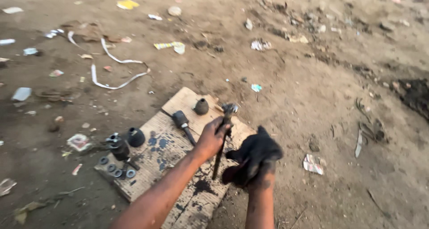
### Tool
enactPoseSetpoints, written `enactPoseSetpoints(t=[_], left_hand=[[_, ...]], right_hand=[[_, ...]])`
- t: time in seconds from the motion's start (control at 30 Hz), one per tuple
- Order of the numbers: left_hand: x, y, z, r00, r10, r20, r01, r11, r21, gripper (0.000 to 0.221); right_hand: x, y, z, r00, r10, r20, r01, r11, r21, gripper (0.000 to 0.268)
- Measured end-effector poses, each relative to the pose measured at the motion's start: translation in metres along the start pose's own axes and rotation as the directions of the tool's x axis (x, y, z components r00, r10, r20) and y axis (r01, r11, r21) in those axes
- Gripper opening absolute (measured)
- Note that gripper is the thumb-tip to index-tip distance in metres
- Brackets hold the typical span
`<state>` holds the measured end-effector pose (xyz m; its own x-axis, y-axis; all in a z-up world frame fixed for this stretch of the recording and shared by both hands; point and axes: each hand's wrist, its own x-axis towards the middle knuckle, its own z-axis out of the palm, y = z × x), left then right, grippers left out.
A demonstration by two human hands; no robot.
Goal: The person wipes grease from CV joint axle components using a cloth and handles a small metal ring.
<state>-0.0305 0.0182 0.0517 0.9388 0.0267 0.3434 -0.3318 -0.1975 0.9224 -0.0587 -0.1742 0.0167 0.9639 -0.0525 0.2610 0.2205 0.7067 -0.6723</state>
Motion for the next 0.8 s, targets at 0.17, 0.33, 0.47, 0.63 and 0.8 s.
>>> enactPoseSetpoints(t=[0.17, 0.33, 0.47, 0.63, 0.8], left_hand=[[-0.018, 0.045, 0.000, 0.998, 0.042, -0.050, -0.042, 0.999, -0.007, 0.020], [-0.024, 0.075, 0.004, 1.000, -0.005, 0.019, 0.007, 0.997, -0.074, 0.037], [-0.032, 0.098, 0.000, 0.996, 0.048, 0.072, -0.040, 0.993, -0.114, 0.039], [-0.050, 0.112, -0.013, 0.997, 0.071, 0.028, -0.075, 0.969, 0.236, 0.027], [-0.061, 0.130, -0.043, 0.998, -0.041, -0.043, 0.042, 0.999, 0.022, 0.029]], right_hand=[[0.025, -0.023, 0.034, 0.996, -0.094, -0.002, 0.078, 0.838, -0.540, 0.042], [0.046, -0.057, 0.062, 0.953, 0.043, 0.300, 0.292, 0.132, -0.947, 0.033], [0.037, -0.094, 0.107, 0.953, 0.217, 0.212, 0.270, -0.287, -0.919, 0.042], [0.018, -0.087, 0.134, 0.901, 0.162, 0.402, 0.433, -0.296, -0.851, 0.032], [0.019, -0.049, 0.137, 0.971, 0.101, 0.215, 0.142, 0.479, -0.866, 0.029]])
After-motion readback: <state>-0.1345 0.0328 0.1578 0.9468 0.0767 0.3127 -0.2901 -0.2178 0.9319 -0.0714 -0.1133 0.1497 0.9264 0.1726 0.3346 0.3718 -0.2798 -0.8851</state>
